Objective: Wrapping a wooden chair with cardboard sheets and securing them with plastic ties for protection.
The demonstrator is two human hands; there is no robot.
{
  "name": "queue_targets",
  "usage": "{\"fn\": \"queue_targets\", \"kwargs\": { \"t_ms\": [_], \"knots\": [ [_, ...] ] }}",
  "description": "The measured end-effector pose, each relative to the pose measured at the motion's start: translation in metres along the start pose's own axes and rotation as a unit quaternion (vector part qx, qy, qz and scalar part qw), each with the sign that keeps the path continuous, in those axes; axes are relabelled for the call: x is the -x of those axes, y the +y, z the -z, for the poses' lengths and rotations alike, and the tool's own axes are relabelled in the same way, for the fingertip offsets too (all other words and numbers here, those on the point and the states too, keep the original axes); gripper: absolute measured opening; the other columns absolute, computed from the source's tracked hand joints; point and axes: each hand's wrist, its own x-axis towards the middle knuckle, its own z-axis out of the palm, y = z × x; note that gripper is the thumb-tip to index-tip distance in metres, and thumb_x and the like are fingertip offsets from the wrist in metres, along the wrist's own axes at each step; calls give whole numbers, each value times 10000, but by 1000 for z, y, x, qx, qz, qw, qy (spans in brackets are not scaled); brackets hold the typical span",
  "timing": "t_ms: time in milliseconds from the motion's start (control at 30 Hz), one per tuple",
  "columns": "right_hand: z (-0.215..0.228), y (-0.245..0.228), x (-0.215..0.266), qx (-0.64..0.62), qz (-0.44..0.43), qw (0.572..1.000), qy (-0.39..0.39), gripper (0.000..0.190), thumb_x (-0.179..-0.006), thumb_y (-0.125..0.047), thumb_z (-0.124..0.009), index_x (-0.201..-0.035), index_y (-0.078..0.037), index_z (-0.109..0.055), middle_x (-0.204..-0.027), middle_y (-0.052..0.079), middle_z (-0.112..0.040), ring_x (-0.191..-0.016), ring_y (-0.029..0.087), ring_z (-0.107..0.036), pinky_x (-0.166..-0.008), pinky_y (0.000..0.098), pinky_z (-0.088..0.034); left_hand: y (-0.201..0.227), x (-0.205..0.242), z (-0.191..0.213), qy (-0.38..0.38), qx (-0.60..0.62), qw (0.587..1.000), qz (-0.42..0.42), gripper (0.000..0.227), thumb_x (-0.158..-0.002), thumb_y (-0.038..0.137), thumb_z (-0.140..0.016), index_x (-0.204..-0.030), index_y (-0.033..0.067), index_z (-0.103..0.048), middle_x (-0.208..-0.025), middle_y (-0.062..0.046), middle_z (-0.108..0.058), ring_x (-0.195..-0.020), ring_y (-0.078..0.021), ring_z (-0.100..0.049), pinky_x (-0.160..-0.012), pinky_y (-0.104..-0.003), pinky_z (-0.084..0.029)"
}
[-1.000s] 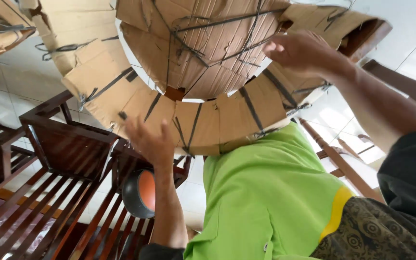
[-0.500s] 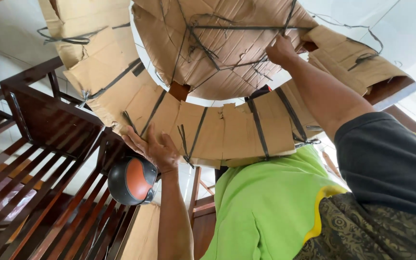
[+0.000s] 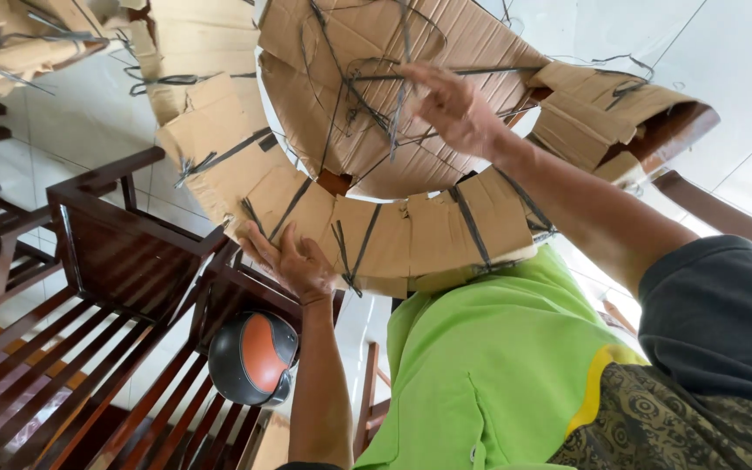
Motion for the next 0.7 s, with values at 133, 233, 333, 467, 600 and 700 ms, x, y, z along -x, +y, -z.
{"fn": "queue_targets", "kwargs": {
  "t_ms": [133,233,333,467,600,700],
  "knots": [
    [-45,-74,51,-77,-10,996,-41,425,-1025,-93,-542,-1437,-10,-608,-1313,261,-664,-827,330,-729,-724,407,-606,-16,4,-6,16,-38,998,-42,289,-929,231,-617,-1134,99,-773,-1674,-187,-279,-1558,-443,-111,-1225,-597,-160],
    [-56,-147,100,-77,-62,988,-116,440,-1021,-92,-484,-1436,-7,-606,-1022,251,-726,-853,345,-726,-845,511,-595,0,5,0,-15,-34,999,13,754,-1059,699,-313,-1243,99,-731,-1634,-236,-300,-1557,-448,-98,-1163,-751,-132],
    [-66,-192,144,-136,-137,974,-122,362,-1022,-193,-533,-1291,-32,-715,-1164,238,-743,-1076,359,-723,-918,479,-582,82,19,64,-232,352,901,102,808,-1028,743,-314,-1528,138,-505,-1498,-238,-513,-1430,-432,-450,-1209,-579,-292],
    [-94,-189,208,-117,-158,974,-114,282,-997,-201,-605,-1155,-57,-789,-1036,143,-782,-1018,225,-736,-890,443,-567,129,33,80,-362,605,687,174,698,-1010,396,-651,-1533,9,-395,-1219,-231,-707,-1075,-291,-719,-1011,-461,-549],
    [-101,-165,269,-134,-285,948,36,210,-937,-114,-685,-1077,-15,-805,-916,137,-792,-872,170,-697,-862,377,-555,132,50,72,-334,719,546,270,319,-1061,396,-543,-1140,117,-676,-685,-61,-603,-647,-210,-670,-802,-472,-629],
    [-93,-136,306,-102,-313,941,74,198,-955,-86,-683,-1094,4,-791,-939,172,-794,-881,220,-715,-858,386,-554,121,54,78,-284,701,583,296,366,-1061,476,-497,-951,164,-653,-637,-12,-456,-564,-165,-535,-726,-393,-586]
  ]
}}
